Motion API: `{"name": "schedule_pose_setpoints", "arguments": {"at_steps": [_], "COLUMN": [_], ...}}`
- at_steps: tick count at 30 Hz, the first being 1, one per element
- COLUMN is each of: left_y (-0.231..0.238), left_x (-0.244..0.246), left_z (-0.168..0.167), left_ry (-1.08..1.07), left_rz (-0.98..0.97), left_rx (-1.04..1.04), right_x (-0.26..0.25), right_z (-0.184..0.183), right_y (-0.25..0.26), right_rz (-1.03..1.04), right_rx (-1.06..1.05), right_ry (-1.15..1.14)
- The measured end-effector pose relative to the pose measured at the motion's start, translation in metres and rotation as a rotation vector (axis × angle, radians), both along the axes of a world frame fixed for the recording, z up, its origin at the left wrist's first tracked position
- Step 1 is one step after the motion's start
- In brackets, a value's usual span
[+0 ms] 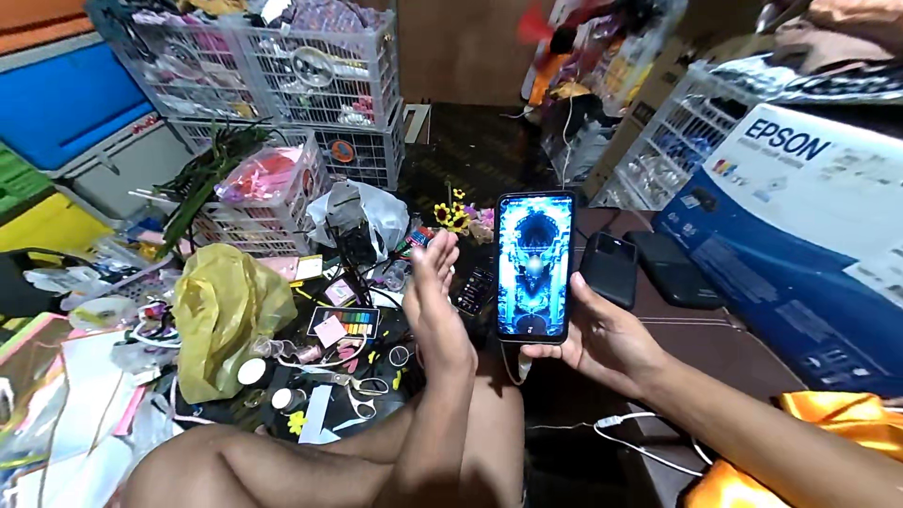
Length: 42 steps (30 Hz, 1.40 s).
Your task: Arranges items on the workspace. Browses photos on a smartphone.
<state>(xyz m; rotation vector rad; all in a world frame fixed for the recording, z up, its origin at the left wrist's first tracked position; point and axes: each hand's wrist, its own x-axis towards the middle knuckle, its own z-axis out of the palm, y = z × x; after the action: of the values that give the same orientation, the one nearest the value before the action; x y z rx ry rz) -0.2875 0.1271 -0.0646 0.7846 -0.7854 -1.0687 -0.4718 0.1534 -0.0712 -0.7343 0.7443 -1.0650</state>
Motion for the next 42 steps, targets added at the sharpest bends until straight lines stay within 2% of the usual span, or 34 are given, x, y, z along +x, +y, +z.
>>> {"name": "schedule_pose_setpoints", "arguments": {"at_steps": [2,6,10,20,31,36,42], "left_y": [0.002,0.021,0.024,0.022,0.027,0.029,0.029], "left_x": [-0.007,-0.015,-0.018,-0.017,-0.02,-0.021,-0.02], "left_z": [0.006,-0.018,-0.03,-0.033,-0.029,-0.028,-0.029], "left_ry": [-0.013,-0.048,-0.018,-0.044,-0.07,-0.066,-0.074], "left_rz": [-0.082,-0.327,-0.268,-0.188,-0.188,-0.21,-0.204], "left_rx": [0.046,0.06,0.025,0.02,-0.013,-0.019,-0.03], "right_x": [-0.001,0.0,0.001,0.0,-0.001,0.002,0.0], "right_z": [0.001,0.001,0.001,0.0,0.0,0.003,0.002], "right_y": [0.0,0.001,0.001,0.001,0.0,0.0,0.0], "right_rz": [0.02,0.048,0.051,0.115,0.053,0.018,0.047], "right_rx": [-0.01,-0.001,0.011,-0.023,-0.008,0.012,-0.005], "right_ry": [0.005,0.047,0.093,0.12,0.115,0.199,0.178]}}
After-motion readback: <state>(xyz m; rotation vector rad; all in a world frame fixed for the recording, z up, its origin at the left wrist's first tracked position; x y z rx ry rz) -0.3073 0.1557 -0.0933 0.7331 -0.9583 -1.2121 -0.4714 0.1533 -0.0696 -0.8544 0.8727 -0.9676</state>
